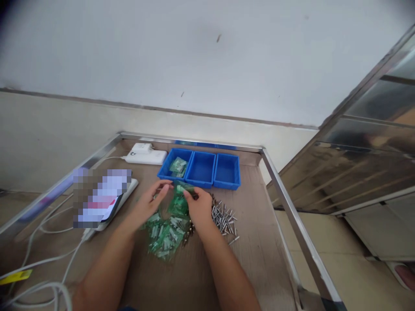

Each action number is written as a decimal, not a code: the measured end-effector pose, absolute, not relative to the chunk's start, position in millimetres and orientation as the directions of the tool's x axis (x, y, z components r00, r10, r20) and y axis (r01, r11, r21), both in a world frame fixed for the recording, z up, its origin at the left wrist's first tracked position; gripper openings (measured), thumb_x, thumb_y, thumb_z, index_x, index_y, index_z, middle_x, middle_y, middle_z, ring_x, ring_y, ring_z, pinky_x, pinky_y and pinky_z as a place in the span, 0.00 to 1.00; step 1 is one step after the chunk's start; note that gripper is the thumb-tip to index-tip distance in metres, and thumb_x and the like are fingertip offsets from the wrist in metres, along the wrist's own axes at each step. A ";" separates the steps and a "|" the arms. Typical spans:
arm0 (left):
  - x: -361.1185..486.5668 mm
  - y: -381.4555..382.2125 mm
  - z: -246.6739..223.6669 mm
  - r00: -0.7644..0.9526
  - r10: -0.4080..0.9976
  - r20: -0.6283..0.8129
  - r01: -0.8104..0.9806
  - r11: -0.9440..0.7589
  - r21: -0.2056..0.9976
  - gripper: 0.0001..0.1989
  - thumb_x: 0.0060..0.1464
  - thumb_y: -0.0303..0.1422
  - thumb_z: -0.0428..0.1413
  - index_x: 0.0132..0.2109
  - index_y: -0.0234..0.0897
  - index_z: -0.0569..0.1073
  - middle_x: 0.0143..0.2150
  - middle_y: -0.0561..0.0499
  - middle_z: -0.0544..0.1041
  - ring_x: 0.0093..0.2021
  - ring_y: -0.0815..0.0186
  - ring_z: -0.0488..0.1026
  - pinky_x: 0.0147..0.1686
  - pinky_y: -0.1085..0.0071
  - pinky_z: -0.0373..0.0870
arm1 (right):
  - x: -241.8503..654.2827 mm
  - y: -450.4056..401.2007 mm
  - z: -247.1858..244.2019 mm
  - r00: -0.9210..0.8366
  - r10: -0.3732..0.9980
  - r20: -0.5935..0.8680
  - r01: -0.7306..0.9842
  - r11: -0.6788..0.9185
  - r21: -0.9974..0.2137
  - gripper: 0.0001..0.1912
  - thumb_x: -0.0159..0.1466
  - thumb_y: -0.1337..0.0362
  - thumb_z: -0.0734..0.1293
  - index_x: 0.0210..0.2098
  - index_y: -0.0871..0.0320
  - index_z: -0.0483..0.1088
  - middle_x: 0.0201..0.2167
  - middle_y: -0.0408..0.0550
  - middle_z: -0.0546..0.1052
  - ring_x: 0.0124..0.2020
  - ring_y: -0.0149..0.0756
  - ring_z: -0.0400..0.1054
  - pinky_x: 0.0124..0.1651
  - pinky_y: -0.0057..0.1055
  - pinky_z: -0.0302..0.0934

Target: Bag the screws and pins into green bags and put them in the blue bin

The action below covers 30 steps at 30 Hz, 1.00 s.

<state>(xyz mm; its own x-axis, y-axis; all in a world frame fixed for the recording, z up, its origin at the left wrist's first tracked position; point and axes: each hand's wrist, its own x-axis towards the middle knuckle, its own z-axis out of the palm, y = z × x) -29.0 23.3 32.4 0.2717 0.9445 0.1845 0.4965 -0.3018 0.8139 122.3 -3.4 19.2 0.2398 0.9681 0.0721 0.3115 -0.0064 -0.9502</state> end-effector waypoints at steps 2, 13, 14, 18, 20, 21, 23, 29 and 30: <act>-28.7 22.5 31.6 0.298 0.938 0.177 0.460 -0.304 0.834 0.14 0.52 0.38 0.45 0.44 0.36 0.64 0.37 0.48 0.70 0.35 0.65 0.68 0.33 0.69 0.65 | 122.5 -2.9 20.6 0.238 0.971 0.031 0.143 -0.004 -0.990 0.10 0.50 0.59 0.63 0.24 0.60 0.71 0.19 0.42 0.71 0.21 0.29 0.61 0.25 0.25 0.54; -37.5 27.4 31.3 0.341 0.873 0.349 0.467 -0.479 0.743 0.06 0.46 0.28 0.51 0.32 0.37 0.72 0.35 0.49 0.70 0.39 0.63 0.67 0.40 0.66 0.63 | 123.3 -6.3 32.4 0.124 0.987 0.103 0.004 0.104 -0.995 0.08 0.47 0.67 0.66 0.29 0.55 0.73 0.32 0.44 0.75 0.35 0.36 0.66 0.39 0.34 0.59; -38.3 27.4 33.1 0.331 0.869 0.367 0.462 -0.489 0.740 0.06 0.46 0.27 0.51 0.32 0.38 0.72 0.36 0.49 0.70 0.40 0.63 0.67 0.42 0.65 0.62 | 123.1 -7.2 34.3 0.117 0.983 0.144 0.044 0.140 -0.989 0.08 0.47 0.68 0.66 0.28 0.54 0.73 0.33 0.44 0.75 0.37 0.36 0.66 0.41 0.35 0.58; -39.4 25.2 38.8 0.310 0.857 0.411 0.430 -0.512 0.743 0.08 0.48 0.27 0.50 0.33 0.38 0.73 0.37 0.48 0.69 0.41 0.63 0.66 0.44 0.65 0.61 | 122.6 -6.7 33.9 0.127 0.980 0.151 0.045 0.146 -0.988 0.07 0.48 0.70 0.64 0.25 0.54 0.73 0.35 0.44 0.75 0.39 0.36 0.66 0.42 0.36 0.58; -38.1 22.8 41.4 0.318 0.855 0.411 0.418 -0.515 0.748 0.07 0.49 0.29 0.50 0.33 0.38 0.73 0.37 0.49 0.69 0.40 0.64 0.67 0.43 0.66 0.62 | 122.8 -4.3 29.5 0.151 0.984 0.099 -0.040 0.106 -0.994 0.07 0.47 0.70 0.64 0.25 0.56 0.72 0.34 0.46 0.75 0.37 0.36 0.67 0.40 0.34 0.59; -37.0 21.4 42.8 0.329 0.853 0.405 0.414 -0.515 0.750 0.08 0.49 0.30 0.50 0.33 0.39 0.74 0.37 0.49 0.70 0.39 0.64 0.67 0.42 0.67 0.63 | 123.0 -3.0 27.0 0.159 0.985 0.068 -0.080 0.082 -0.993 0.07 0.46 0.70 0.65 0.26 0.57 0.72 0.33 0.46 0.75 0.35 0.35 0.67 0.38 0.33 0.60; -34.3 18.5 45.4 0.354 0.849 0.392 0.407 -0.517 0.753 0.08 0.50 0.31 0.50 0.34 0.40 0.74 0.36 0.50 0.70 0.38 0.65 0.68 0.41 0.69 0.64 | 123.1 -0.4 22.4 0.164 0.986 0.010 -0.143 0.034 -0.989 0.09 0.45 0.69 0.66 0.28 0.59 0.70 0.31 0.46 0.75 0.32 0.34 0.68 0.35 0.31 0.60; -29.6 15.4 49.4 0.317 0.871 0.375 0.352 -0.475 0.807 0.09 0.49 0.34 0.51 0.37 0.39 0.72 0.36 0.49 0.72 0.37 0.65 0.69 0.39 0.69 0.66 | 121.0 2.2 21.1 0.184 0.969 -0.163 -0.291 -0.104 -0.951 0.14 0.41 0.64 0.69 0.28 0.60 0.66 0.20 0.41 0.71 0.19 0.27 0.62 0.21 0.24 0.54; -29.9 15.8 49.2 0.297 0.884 0.362 0.338 -0.452 0.826 0.10 0.49 0.34 0.50 0.39 0.38 0.71 0.37 0.49 0.71 0.37 0.65 0.69 0.38 0.69 0.67 | 121.1 2.2 22.4 0.189 0.963 -0.192 -0.308 -0.128 -0.943 0.15 0.41 0.63 0.69 0.28 0.60 0.65 0.18 0.39 0.70 0.17 0.26 0.60 0.19 0.23 0.52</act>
<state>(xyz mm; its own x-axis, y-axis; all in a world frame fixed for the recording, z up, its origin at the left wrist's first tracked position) -29.9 15.8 49.2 0.2975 0.8836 0.3615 0.3384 -0.4517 0.8255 121.1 2.2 22.4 0.1894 0.9629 -0.1923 -0.3076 -0.1278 -0.9429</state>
